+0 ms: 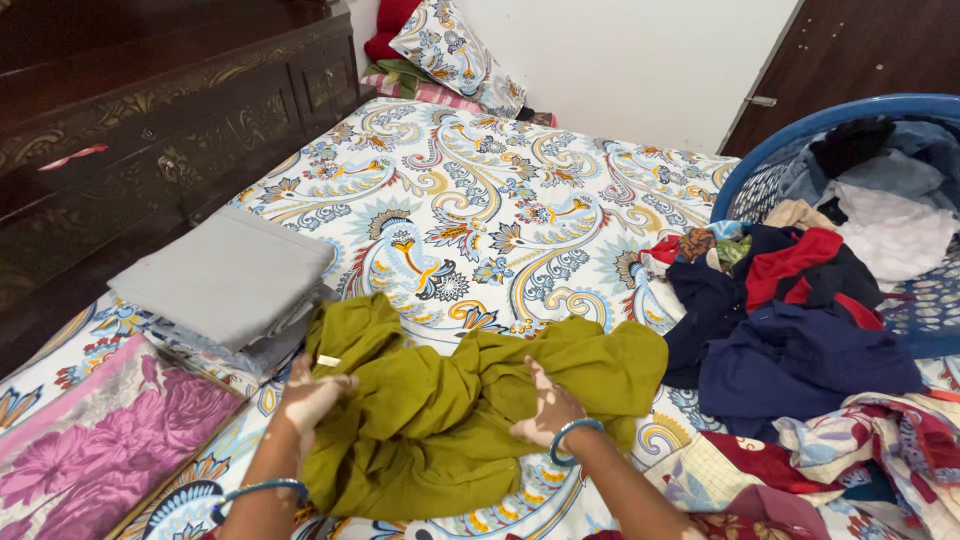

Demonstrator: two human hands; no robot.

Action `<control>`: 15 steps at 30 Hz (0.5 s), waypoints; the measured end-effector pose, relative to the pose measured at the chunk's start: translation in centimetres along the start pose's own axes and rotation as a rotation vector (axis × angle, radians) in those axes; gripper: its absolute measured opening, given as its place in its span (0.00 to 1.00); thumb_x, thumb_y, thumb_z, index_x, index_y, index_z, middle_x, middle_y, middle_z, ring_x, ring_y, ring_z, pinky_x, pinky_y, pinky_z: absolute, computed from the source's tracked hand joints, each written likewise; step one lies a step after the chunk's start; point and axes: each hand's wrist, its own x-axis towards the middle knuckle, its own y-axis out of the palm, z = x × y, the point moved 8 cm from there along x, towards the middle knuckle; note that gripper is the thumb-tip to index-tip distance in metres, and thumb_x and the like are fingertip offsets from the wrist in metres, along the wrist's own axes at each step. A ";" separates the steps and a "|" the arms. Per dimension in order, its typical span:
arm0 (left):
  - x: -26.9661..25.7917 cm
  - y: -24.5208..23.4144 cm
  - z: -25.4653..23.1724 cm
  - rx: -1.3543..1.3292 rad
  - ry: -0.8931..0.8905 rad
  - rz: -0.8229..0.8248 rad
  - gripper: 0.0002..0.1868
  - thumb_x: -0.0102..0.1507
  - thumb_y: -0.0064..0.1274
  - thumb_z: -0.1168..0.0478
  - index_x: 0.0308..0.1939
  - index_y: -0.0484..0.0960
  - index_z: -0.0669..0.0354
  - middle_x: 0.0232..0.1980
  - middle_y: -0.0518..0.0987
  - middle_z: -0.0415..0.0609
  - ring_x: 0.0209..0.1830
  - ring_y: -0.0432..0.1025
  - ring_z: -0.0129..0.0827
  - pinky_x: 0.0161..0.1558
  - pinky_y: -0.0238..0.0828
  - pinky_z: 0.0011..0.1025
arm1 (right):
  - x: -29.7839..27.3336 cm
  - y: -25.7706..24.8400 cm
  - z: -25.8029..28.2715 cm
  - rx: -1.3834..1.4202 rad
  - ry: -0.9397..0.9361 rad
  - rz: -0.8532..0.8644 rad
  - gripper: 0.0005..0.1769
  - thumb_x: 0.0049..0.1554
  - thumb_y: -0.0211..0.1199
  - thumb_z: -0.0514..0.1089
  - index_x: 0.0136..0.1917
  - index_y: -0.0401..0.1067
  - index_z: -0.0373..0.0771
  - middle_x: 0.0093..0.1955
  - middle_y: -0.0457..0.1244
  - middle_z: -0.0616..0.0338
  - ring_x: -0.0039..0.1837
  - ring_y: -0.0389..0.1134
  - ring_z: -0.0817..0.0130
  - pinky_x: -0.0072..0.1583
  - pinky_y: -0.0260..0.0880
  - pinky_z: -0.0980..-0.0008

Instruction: The person folds a brown sock and places it on a stack of folded clothes. Then the person folds a green shirt and places it on the stack. Finally, the person picks up a pair of blue trousers and begins to fold them.

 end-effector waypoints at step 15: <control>2.7 0.0 6.6 0.404 -0.064 -0.064 0.43 0.50 0.72 0.51 0.65 0.76 0.66 0.59 0.83 0.62 0.58 0.79 0.46 0.59 0.73 0.36 | -1.8 3.0 2.1 -0.188 0.064 0.143 0.82 0.41 0.73 0.73 0.85 0.17 0.50 0.71 0.61 0.44 0.70 0.65 0.46 0.71 0.65 0.54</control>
